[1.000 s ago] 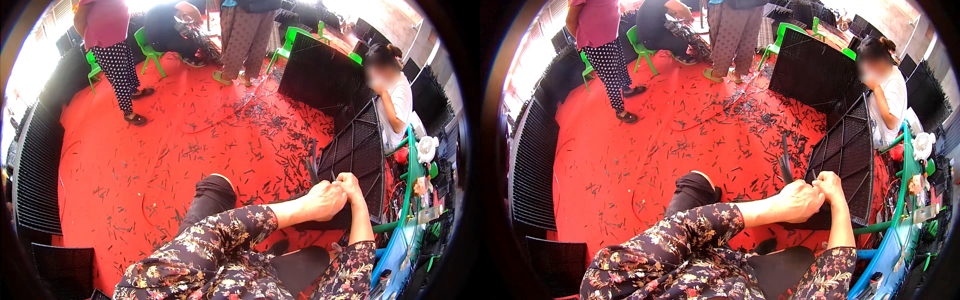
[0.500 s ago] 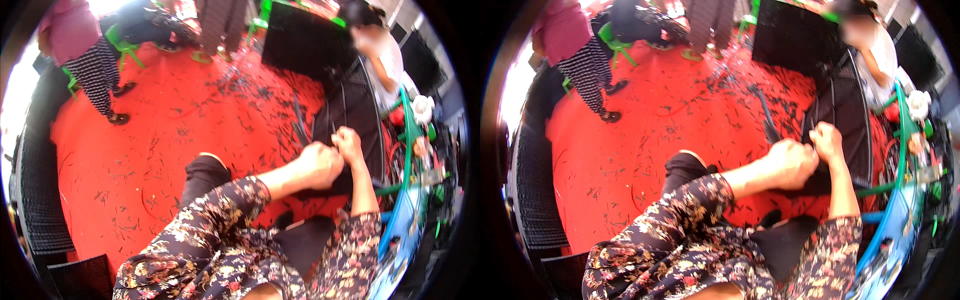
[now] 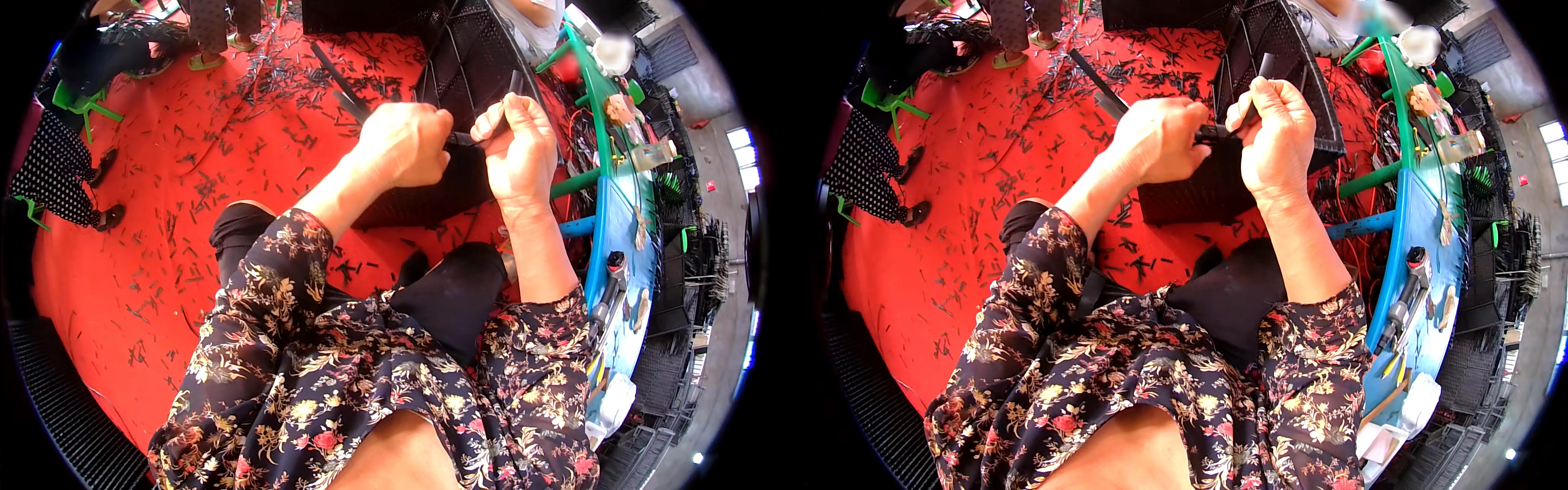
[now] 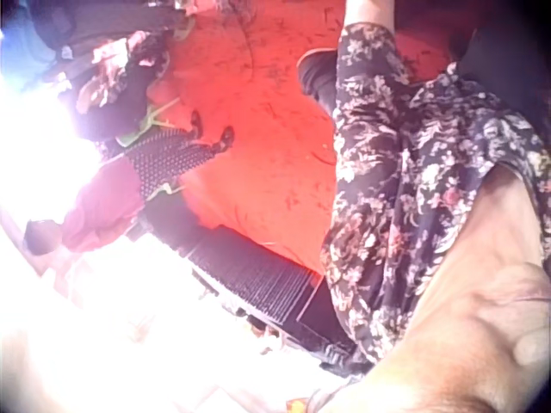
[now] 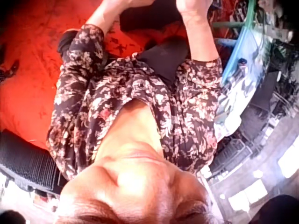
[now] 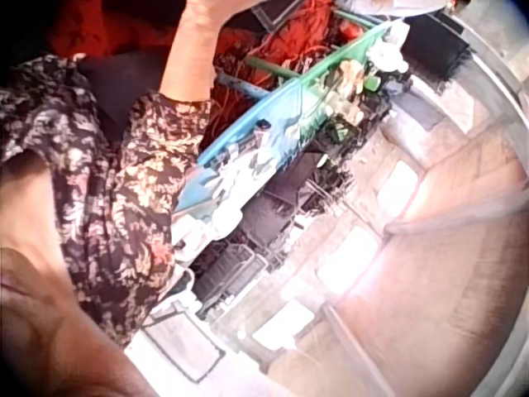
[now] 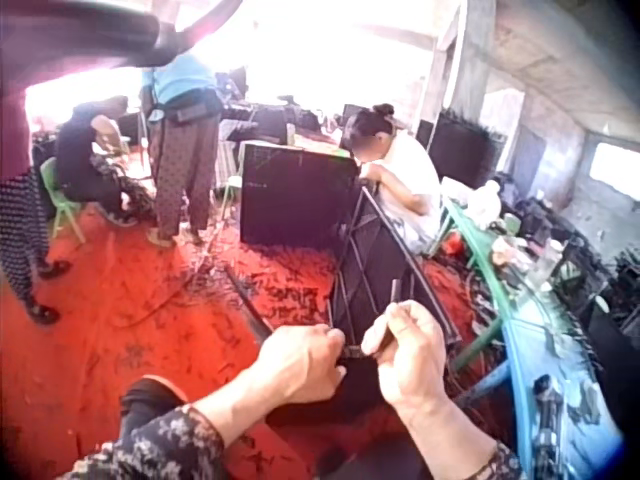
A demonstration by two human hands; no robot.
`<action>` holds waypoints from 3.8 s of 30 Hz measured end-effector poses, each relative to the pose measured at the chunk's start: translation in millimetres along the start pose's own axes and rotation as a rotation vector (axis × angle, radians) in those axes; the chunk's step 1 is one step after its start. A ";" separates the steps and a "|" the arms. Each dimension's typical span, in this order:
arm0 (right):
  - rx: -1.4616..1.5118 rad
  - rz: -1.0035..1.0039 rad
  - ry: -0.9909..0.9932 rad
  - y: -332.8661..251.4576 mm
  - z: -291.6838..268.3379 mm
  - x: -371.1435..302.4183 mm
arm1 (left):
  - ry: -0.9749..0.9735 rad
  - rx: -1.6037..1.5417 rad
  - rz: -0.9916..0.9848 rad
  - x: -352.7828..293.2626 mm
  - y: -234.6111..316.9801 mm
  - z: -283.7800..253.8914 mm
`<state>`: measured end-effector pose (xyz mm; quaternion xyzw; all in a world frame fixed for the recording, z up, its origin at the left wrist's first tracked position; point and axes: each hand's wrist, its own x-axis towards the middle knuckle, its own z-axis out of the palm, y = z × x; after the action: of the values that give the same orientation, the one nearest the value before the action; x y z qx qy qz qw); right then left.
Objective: The person sits on the floor and assembles a black plastic chair by hand. They weave black plastic strips through the chair's frame and secure them using a pneumatic nail gun. The person repeatedly picks up the nail gun, fastens the strips, and trims the excess material with scissors.
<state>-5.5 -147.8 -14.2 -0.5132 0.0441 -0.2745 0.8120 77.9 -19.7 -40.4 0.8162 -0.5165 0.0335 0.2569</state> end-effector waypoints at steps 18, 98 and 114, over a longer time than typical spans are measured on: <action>-1.352 0.057 -0.293 39.7 -14.2 88.0 | 0.180 0.084 0.131 -11.2 11.4 2.4; -1.455 -0.005 -0.775 36.7 -35.6 82.2 | 0.164 -0.077 0.213 -11.3 -11.2 1.3; -1.037 0.588 -0.683 25.0 -26.2 75.6 | 0.107 -0.064 0.206 -14.7 -8.0 -3.9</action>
<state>59.2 -198.1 -32.1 -0.8599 0.0488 0.1909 0.4708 78.8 -3.2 -44.8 0.7473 -0.5839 0.0868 0.3051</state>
